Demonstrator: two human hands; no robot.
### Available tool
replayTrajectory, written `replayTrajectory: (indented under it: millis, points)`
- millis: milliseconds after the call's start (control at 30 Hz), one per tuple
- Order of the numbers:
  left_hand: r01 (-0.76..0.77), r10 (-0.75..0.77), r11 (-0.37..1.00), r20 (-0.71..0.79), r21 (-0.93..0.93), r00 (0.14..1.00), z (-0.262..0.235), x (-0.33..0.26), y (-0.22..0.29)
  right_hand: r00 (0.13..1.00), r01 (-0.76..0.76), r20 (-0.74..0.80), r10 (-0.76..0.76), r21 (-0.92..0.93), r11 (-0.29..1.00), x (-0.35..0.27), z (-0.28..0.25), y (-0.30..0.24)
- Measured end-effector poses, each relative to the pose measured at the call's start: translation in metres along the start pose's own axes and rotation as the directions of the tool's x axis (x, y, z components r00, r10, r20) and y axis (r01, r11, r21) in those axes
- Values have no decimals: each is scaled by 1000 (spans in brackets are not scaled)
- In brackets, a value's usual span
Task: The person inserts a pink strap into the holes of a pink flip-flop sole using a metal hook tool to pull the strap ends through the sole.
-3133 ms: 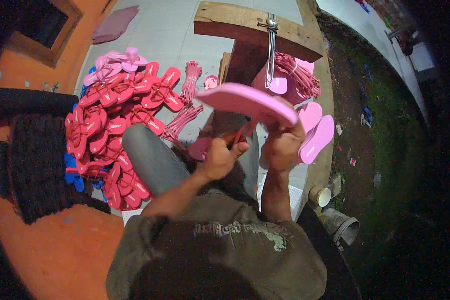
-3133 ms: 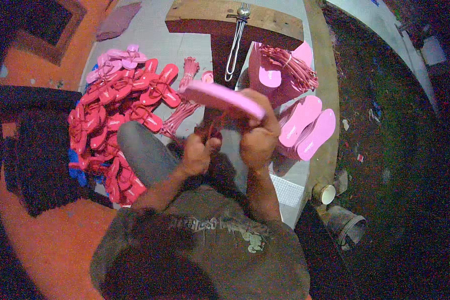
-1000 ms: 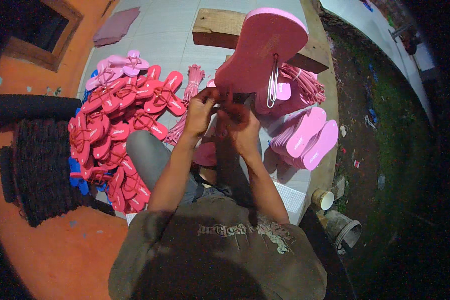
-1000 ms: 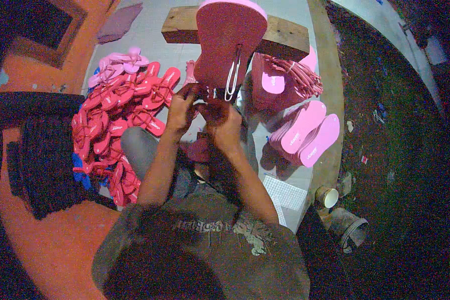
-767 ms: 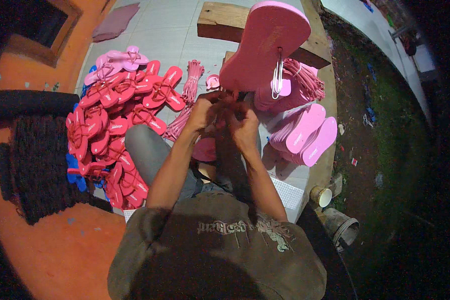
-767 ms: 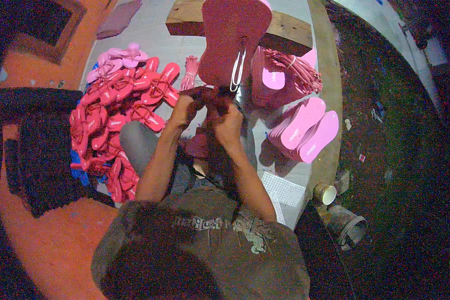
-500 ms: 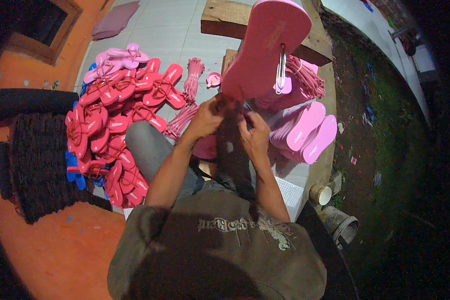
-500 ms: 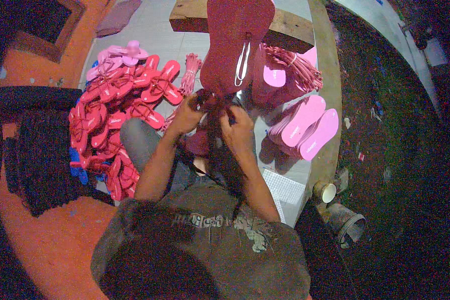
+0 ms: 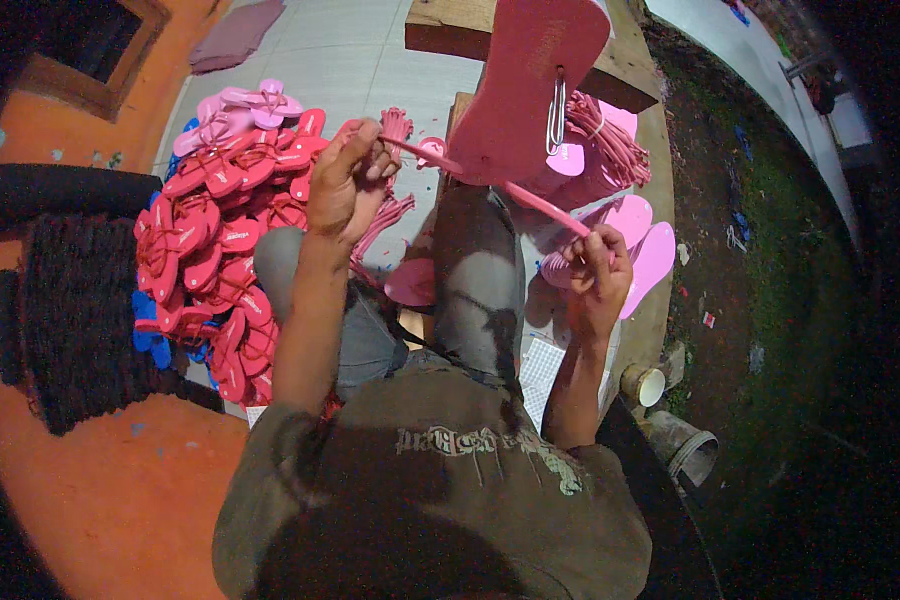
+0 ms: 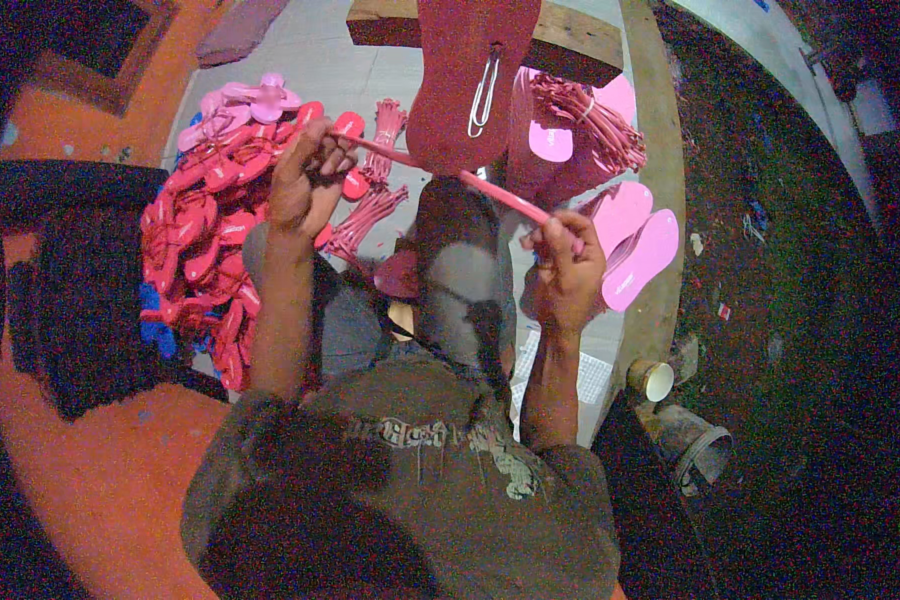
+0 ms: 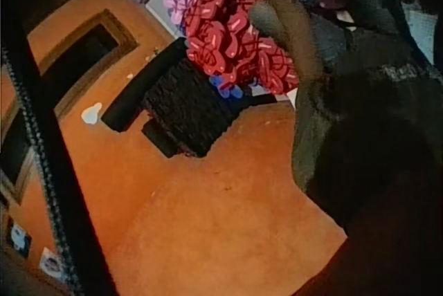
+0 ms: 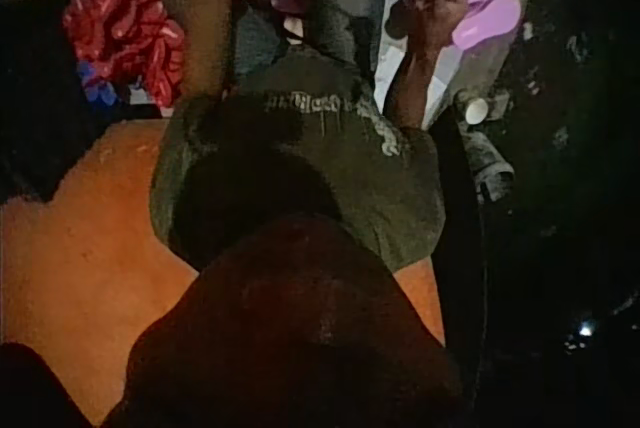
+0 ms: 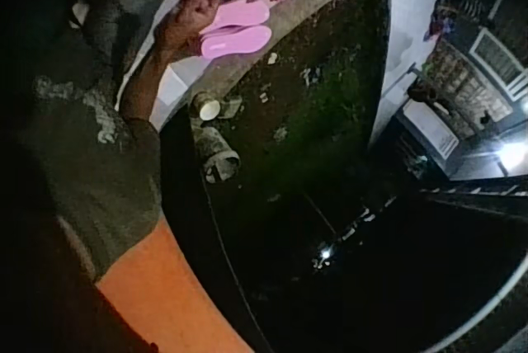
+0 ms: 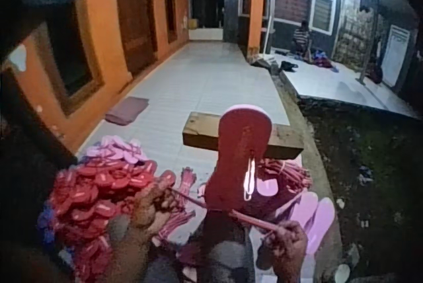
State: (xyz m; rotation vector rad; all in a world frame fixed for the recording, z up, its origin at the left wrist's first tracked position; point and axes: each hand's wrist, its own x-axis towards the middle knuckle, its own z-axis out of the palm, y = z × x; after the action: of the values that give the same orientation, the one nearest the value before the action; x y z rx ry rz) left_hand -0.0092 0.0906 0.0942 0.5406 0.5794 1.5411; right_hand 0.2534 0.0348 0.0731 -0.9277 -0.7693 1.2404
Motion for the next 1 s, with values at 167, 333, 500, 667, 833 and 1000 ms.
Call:
replayTrajectory:
  millis: [167, 333, 500, 667, 833, 1000]
  points:
    - [-246, 265, 902, -7, 355, 964, 32, 19, -5, 978, -133, -91, 185, 410, 903, 1, -1, 7]
    - [-623, 662, 170, 379, 764, 646, 75, 43, -11, 958, -253, 256, 132, 534, 807, 39, 1, 14]
    - [-690, 690, -476, 718, 545, 91, 88, 102, -20, 991, 118, 104, -88, -341, 933, 37, 69, -16]
    - [-728, 495, -172, 697, 664, 519, 128, 82, -7, 914, 365, 355, -198, -500, 785, 88, 70, -17]
    - [-554, 215, 273, 511, 786, 832, 138, 75, 13, 931, 187, 344, -118, -174, 967, 52, 72, -16]
    - [-503, 169, 559, 504, 659, 847, 147, 79, 5, 858, 279, 394, -328, 179, 944, 47, 69, -4]
